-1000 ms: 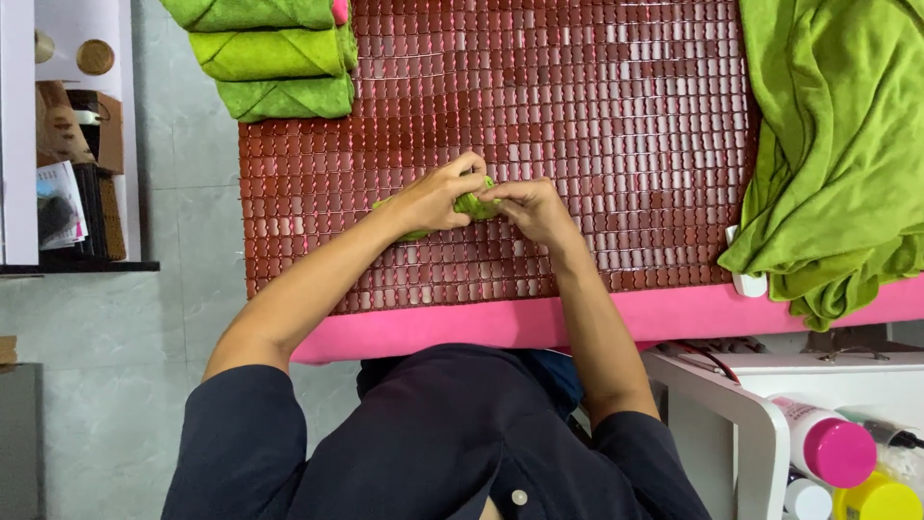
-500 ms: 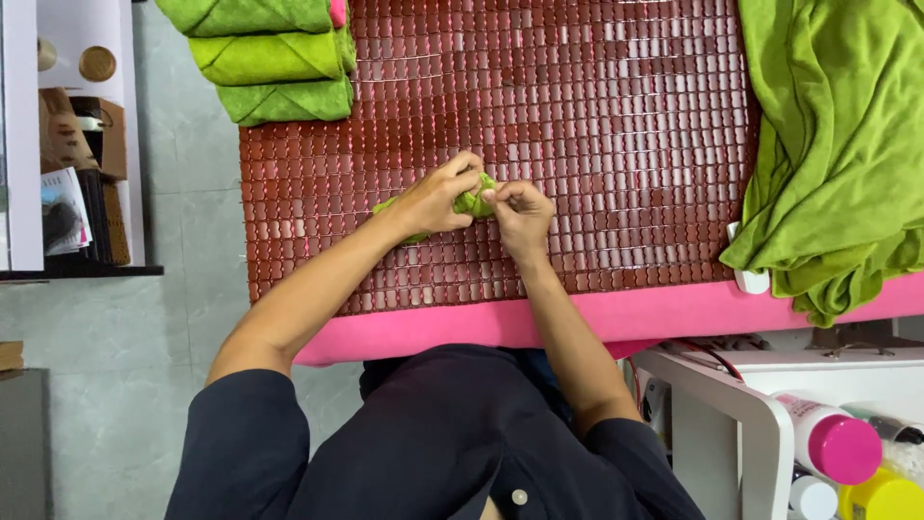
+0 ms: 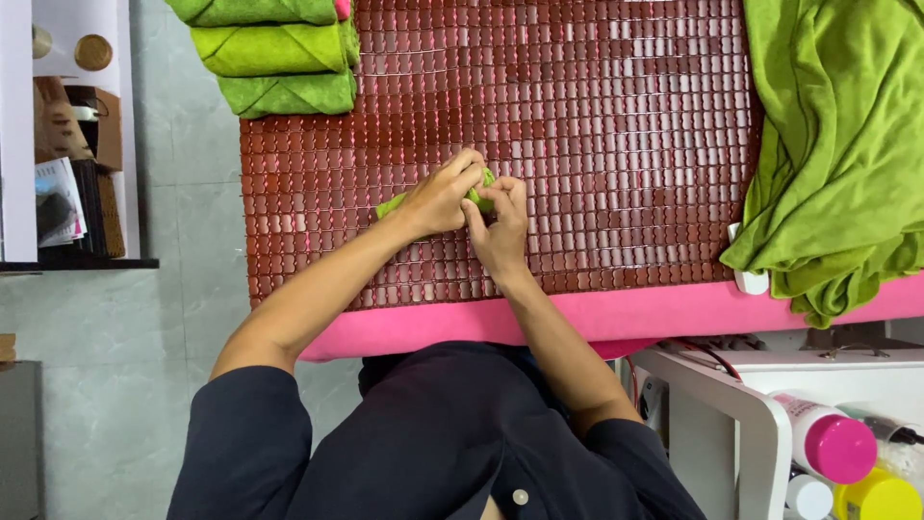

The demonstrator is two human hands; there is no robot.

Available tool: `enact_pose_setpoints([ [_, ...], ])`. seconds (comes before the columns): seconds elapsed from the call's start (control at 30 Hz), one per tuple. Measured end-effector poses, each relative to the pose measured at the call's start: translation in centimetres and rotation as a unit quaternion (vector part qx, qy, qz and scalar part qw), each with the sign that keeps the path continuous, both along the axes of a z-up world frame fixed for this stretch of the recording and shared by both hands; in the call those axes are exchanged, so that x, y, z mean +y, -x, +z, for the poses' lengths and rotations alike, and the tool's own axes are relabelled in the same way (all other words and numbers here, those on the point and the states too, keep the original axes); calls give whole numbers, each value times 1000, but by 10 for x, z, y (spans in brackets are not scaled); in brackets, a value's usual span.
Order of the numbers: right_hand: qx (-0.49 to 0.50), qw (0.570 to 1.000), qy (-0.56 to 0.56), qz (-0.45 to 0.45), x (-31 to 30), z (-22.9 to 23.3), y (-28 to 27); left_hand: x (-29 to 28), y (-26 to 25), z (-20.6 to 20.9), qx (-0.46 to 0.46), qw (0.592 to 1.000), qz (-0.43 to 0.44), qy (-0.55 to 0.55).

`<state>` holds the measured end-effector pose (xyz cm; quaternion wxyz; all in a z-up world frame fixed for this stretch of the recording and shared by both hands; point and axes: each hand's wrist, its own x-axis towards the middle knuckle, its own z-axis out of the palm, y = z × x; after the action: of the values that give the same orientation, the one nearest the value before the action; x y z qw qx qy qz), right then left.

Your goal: Folding and rolling green towels into a decorative shape on a massage table.

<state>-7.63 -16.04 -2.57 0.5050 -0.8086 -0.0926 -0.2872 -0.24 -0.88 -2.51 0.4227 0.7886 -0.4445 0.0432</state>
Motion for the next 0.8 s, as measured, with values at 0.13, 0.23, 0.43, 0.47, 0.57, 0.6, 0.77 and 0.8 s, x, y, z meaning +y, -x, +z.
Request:
enact_pose_setpoints([
  [0.13,109,991,66,-41,-1,26,7,-1,0,-12,-11,999,20,-37],
  [0.23,265,930,-219,131,-1,36,4,-2,5,-15,45,998,40,-30],
  [0.43,53,981,160,-97,-3,45,3,-2,2,-10,28,996,75,-31],
  [0.47,52,981,160,-95,-3,40,4,-3,6,2,27,996,77,-30],
  [0.57,60,945,288,-144,0,32,7,-2,16,23,6,996,77,-39],
  [0.6,128,973,169,-88,0,35,4,-2,14,21,10,996,73,-50],
  [0.77,307,893,-303,129,-10,44,-19,-1,14,41,47,994,71,-70],
  [0.8,261,925,-237,139,-15,32,-22,0,15,50,82,993,60,-61],
])
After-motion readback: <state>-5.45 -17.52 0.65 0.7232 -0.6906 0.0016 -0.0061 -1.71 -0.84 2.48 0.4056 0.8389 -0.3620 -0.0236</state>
